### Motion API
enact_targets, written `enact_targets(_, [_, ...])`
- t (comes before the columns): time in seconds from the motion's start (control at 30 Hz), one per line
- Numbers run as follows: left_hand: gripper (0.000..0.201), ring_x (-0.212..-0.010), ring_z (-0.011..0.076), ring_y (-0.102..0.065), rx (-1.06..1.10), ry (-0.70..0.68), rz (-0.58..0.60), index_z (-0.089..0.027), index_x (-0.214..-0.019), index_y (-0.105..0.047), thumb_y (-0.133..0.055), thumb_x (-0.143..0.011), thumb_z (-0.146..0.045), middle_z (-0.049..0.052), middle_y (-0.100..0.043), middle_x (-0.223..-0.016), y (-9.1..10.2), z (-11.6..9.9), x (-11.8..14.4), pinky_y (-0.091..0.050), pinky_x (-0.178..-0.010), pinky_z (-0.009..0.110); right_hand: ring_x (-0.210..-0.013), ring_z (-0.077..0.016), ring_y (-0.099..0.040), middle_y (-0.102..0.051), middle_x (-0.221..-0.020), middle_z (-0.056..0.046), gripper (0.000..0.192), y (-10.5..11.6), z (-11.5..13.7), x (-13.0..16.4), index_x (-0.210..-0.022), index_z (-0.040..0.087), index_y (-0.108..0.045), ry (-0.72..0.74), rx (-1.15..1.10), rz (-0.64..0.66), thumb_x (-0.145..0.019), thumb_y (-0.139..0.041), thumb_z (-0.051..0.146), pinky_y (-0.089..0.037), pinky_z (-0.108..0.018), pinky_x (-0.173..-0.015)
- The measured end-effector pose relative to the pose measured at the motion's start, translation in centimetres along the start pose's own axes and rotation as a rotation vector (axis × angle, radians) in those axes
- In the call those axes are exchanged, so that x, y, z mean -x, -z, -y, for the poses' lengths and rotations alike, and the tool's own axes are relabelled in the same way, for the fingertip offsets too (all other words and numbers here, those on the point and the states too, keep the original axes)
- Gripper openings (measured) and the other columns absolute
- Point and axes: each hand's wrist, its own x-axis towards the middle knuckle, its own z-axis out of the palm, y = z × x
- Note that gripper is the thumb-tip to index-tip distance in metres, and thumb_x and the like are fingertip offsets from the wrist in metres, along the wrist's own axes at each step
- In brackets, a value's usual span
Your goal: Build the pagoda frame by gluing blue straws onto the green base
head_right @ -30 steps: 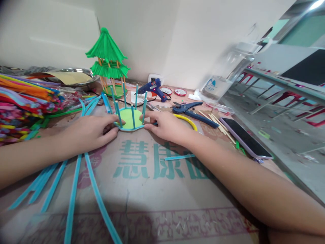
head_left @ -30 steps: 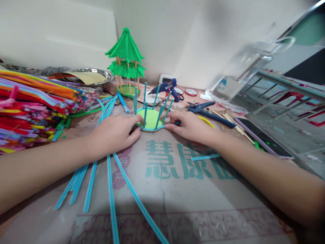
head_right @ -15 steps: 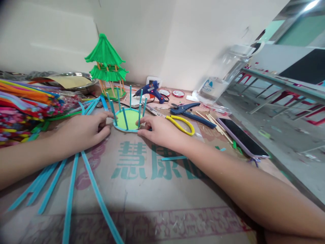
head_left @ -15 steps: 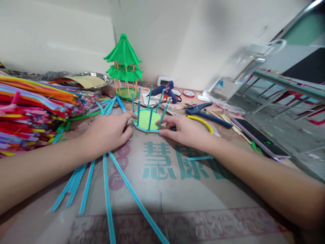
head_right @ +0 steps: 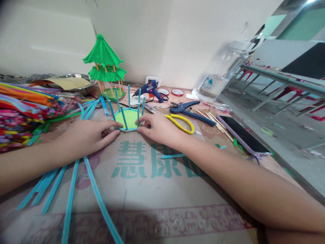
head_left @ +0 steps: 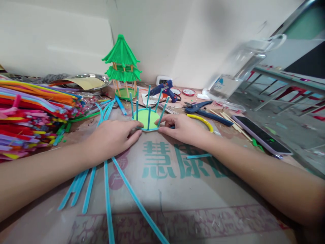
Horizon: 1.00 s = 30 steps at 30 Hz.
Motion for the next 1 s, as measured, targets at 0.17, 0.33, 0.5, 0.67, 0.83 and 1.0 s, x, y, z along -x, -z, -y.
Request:
enact_targets(0.17, [0.038, -0.081, 0.0249, -0.073, -0.022, -0.023, -0.017, -0.024, -0.123, -0.070, -0.044, -0.101, -0.041, 0.005, -0.079, -0.087, 0.0, -0.1, 0.1, -0.045, -0.067, 0.033, -0.056, -0.0103, -0.048, -0.060, -0.063, 0.004, 0.022, -0.3, -0.2, -0.1, -0.100, 0.014, -0.074, 0.015, -0.008, -0.036, -0.090, -0.063, 0.030, -0.032, -0.025, -0.058])
enact_targets(0.33, [0.039, -0.084, 0.0259, -0.074, -0.040, -0.029, 0.000, -0.023, -0.123, -0.070, -0.042, -0.101, -0.040, 0.007, -0.079, -0.095, 0.0, -0.3, 0.0, -0.046, -0.068, 0.033, -0.056, -0.0100, -0.046, -0.060, -0.064, 0.004, 0.023, -0.6, -0.6, -0.2, -0.099, 0.015, -0.074, 0.033, 0.017, -0.053, -0.089, -0.062, 0.032, -0.031, -0.024, -0.058])
enact_targets(0.5, [0.040, -0.084, 0.0253, -0.074, -0.020, -0.020, 0.015, -0.022, -0.124, -0.070, -0.042, -0.101, -0.040, 0.006, -0.079, -0.090, 0.1, -0.3, -0.1, -0.047, -0.069, 0.033, -0.062, -0.0122, -0.053, -0.066, -0.073, 0.001, 0.020, -1.0, -0.9, -0.5, -0.097, 0.017, -0.074, 0.059, 0.016, -0.079, -0.090, -0.060, 0.031, -0.034, -0.025, -0.061])
enact_targets(0.67, [0.042, -0.084, 0.0257, -0.075, -0.026, -0.016, 0.002, -0.024, -0.124, -0.072, -0.041, -0.101, -0.041, 0.007, -0.080, -0.097, 0.0, -0.2, 0.0, -0.048, -0.069, 0.034, -0.087, -0.0192, -0.062, -0.069, -0.100, -0.007, 0.026, -1.0, -1.5, 0.3, -0.109, 0.017, -0.064, 0.125, 0.027, -0.205, -0.087, -0.069, 0.031, -0.045, -0.030, -0.077])
enact_targets(0.83, [0.042, -0.086, 0.0275, -0.075, -0.033, -0.024, 0.021, -0.025, -0.123, -0.073, -0.040, -0.102, -0.040, 0.007, -0.081, -0.102, 0.2, -0.3, 0.0, -0.048, -0.068, 0.035, -0.090, -0.0225, -0.061, -0.068, -0.103, -0.011, 0.031, 0.2, -0.7, 2.7, -0.108, 0.017, -0.061, 0.324, 0.205, -0.469, -0.092, -0.067, 0.043, -0.045, -0.033, -0.076])
enact_targets(1.0, [0.041, -0.088, 0.0290, -0.075, -0.034, -0.039, 0.013, -0.023, -0.123, -0.072, -0.041, -0.101, -0.038, 0.008, -0.080, -0.102, 0.2, -0.4, 0.0, -0.048, -0.069, 0.036, -0.076, -0.0203, -0.065, -0.074, -0.082, -0.007, 0.034, -0.5, 1.0, 2.8, -0.123, 0.020, -0.069, 0.344, 0.468, -0.311, -0.104, -0.049, 0.040, -0.038, -0.032, -0.067])
